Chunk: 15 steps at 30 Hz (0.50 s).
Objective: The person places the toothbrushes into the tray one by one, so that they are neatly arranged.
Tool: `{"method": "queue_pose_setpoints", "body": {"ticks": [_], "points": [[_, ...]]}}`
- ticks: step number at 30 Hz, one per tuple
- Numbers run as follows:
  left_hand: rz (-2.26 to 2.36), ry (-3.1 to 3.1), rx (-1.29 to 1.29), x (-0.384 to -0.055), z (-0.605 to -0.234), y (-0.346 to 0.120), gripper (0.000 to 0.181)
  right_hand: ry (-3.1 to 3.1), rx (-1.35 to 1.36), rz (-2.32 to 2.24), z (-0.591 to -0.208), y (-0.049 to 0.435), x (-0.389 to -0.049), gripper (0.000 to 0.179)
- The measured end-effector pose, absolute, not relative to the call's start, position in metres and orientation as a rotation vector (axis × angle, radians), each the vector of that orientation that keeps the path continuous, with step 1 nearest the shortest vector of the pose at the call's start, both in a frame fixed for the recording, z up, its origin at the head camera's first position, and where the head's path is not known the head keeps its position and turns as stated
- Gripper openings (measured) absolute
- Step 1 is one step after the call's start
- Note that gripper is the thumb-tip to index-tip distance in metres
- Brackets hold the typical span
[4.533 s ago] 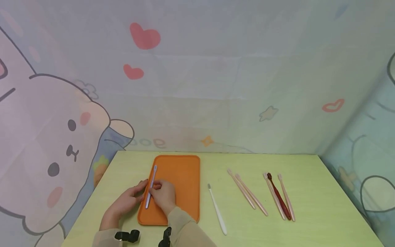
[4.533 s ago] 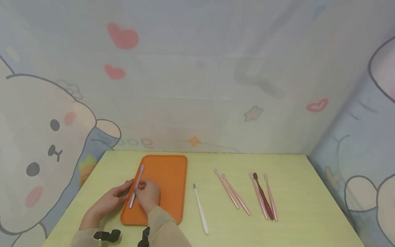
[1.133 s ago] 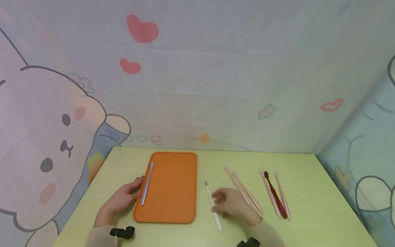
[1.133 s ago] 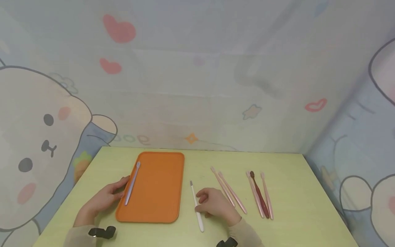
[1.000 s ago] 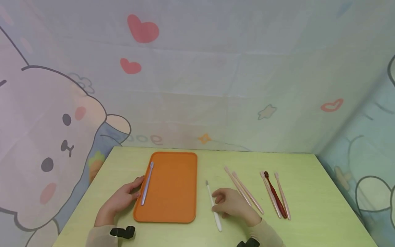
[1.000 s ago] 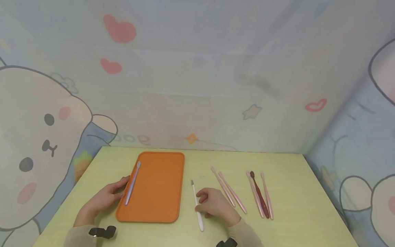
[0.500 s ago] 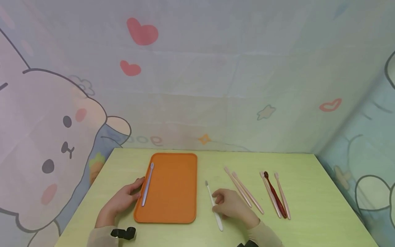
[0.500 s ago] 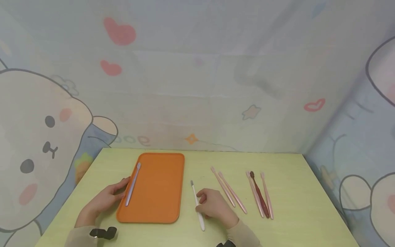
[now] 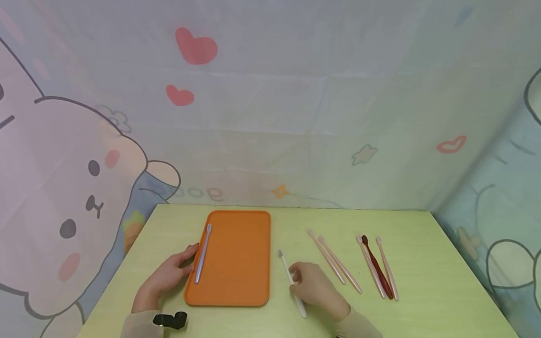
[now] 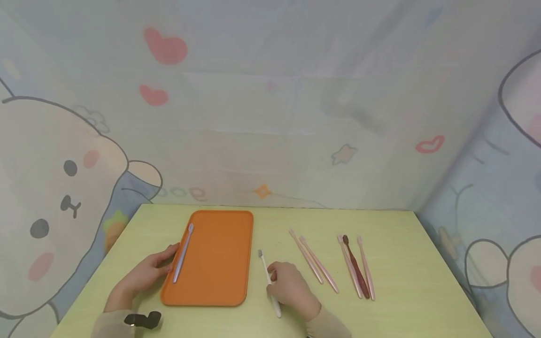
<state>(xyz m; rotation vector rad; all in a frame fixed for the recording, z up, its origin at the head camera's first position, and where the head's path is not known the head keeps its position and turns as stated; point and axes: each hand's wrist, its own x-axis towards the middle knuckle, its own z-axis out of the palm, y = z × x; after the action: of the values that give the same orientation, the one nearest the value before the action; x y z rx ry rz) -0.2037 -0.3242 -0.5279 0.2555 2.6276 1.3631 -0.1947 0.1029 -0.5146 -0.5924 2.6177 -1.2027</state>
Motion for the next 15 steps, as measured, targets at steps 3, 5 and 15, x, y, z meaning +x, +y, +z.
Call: {"method": "queue_pose_setpoints", "body": {"ticks": [3,5,15], "points": [[1.357,2.634,0.258,-0.204,-0.5288,-0.325,0.064,2.629,-0.612,-1.18,-0.515,0.1009,-0.1935,0.044],[1.351,2.64,0.26,-0.2041,-0.5292,-0.3256,0.064,2.632,-0.634,-1.178,-0.5152,0.1004,-0.1931,0.044],[1.339,2.647,0.27,-0.2047,-0.5294,-0.325,0.063,2.627,-0.663,-1.159,-0.5191,0.1016,-0.1952,0.048]]}}
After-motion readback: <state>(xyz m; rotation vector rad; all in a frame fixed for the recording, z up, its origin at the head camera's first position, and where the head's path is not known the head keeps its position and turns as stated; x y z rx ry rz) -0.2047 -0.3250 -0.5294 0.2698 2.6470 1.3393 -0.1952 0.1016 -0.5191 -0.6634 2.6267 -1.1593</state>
